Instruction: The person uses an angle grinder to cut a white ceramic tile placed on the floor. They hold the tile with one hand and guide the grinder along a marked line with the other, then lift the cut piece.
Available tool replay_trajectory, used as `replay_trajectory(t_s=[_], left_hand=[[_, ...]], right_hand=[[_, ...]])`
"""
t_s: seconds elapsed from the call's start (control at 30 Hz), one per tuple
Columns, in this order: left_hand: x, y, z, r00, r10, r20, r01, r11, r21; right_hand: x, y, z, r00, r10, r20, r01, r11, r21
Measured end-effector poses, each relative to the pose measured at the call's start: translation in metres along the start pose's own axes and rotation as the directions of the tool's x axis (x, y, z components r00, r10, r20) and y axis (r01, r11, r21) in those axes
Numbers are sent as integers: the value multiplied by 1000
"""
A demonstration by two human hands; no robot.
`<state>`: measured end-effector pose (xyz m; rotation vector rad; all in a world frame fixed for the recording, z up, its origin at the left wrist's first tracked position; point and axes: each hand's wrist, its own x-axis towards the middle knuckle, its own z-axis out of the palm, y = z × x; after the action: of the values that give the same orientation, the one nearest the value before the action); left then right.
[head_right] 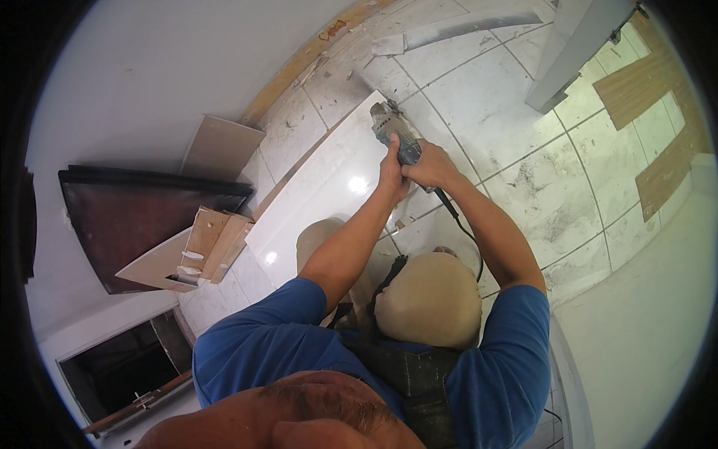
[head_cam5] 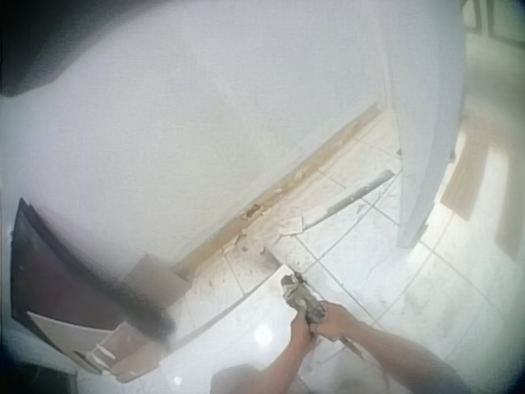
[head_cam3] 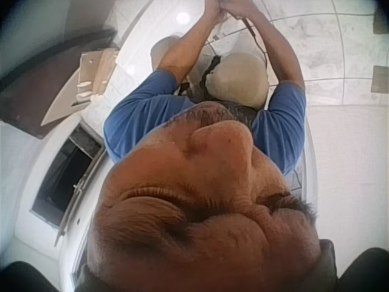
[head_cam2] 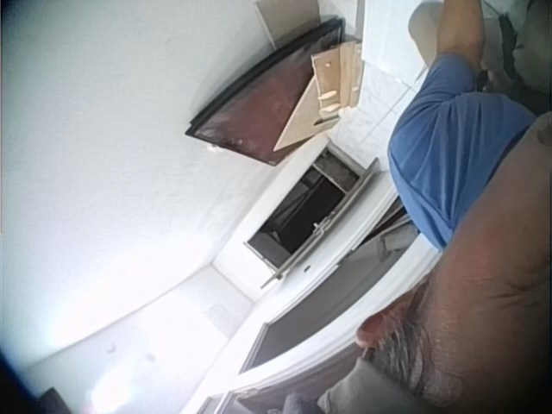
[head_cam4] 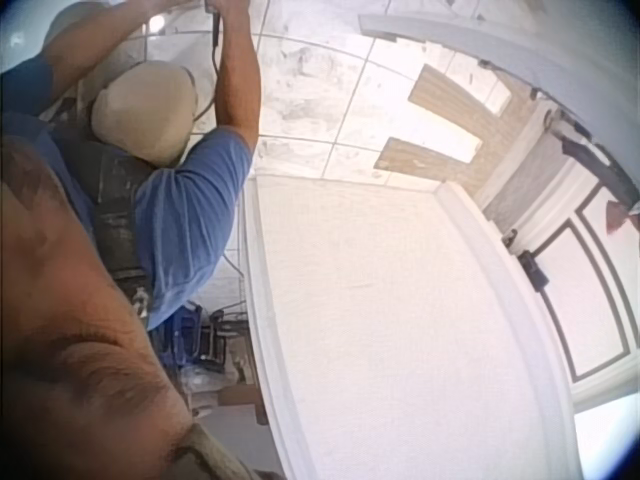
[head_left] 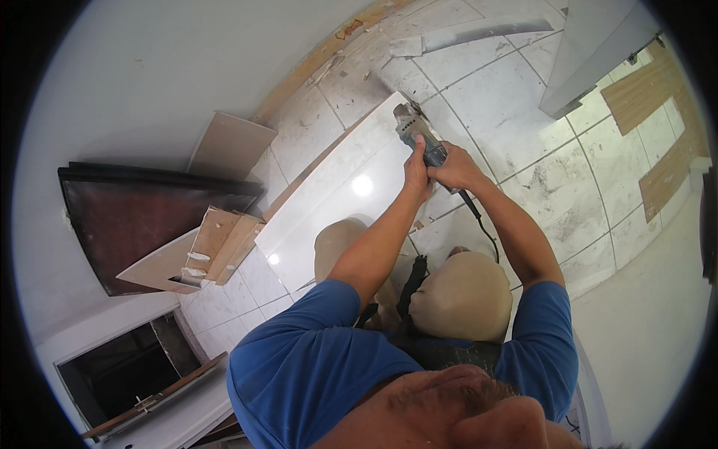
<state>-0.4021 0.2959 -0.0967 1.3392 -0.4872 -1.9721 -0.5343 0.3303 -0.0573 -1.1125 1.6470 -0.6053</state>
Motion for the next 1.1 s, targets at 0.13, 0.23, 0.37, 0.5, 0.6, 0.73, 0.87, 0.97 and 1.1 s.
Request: replay_trajectory(t_s=[0.13, 0.23, 0.37, 0.5, 0.6, 0.73, 0.87, 0.97, 1.1], left_hand=[[-2, 0, 0, 1000, 5, 16, -5, 1000, -10], [-1, -2, 2, 1000, 10, 1, -10, 1000, -29], [4, -1, -3, 1000, 4, 7, -4, 1000, -7], [7, 1, -3, 1000, -7, 19, 7, 999, 34], [8, 1, -4, 1000, -8, 19, 7, 999, 43], [10, 1, -5, 1000, -6, 6, 6, 1000, 21], [11, 0, -5, 1000, -5, 6, 5, 1000, -3], [18, -2, -13, 999, 1, 36, -1, 1000, 3], [19, -4, -9, 999, 18, 32, -17, 1000, -16]], right_hand=[[0, 3, 1, 1000, -1, -5, 1, 1000, 5], [2, 6, 3, 1000, -14, -14, 14, 1000, 4], [3, 2, 2, 1000, -22, -12, 22, 1000, 3], [7, 4, 3, 1000, -15, -10, 15, 1000, 4], [8, 1, 2, 1000, -10, -9, 10, 1000, -2], [9, 3, 3, 1000, -14, -10, 14, 1000, -3], [10, 4, 4, 1000, -26, -9, 26, 1000, -15], [14, 5, 6, 1000, -16, 0, 16, 1000, -9], [14, 6, 7, 1000, -13, -15, 12, 1000, -29]])
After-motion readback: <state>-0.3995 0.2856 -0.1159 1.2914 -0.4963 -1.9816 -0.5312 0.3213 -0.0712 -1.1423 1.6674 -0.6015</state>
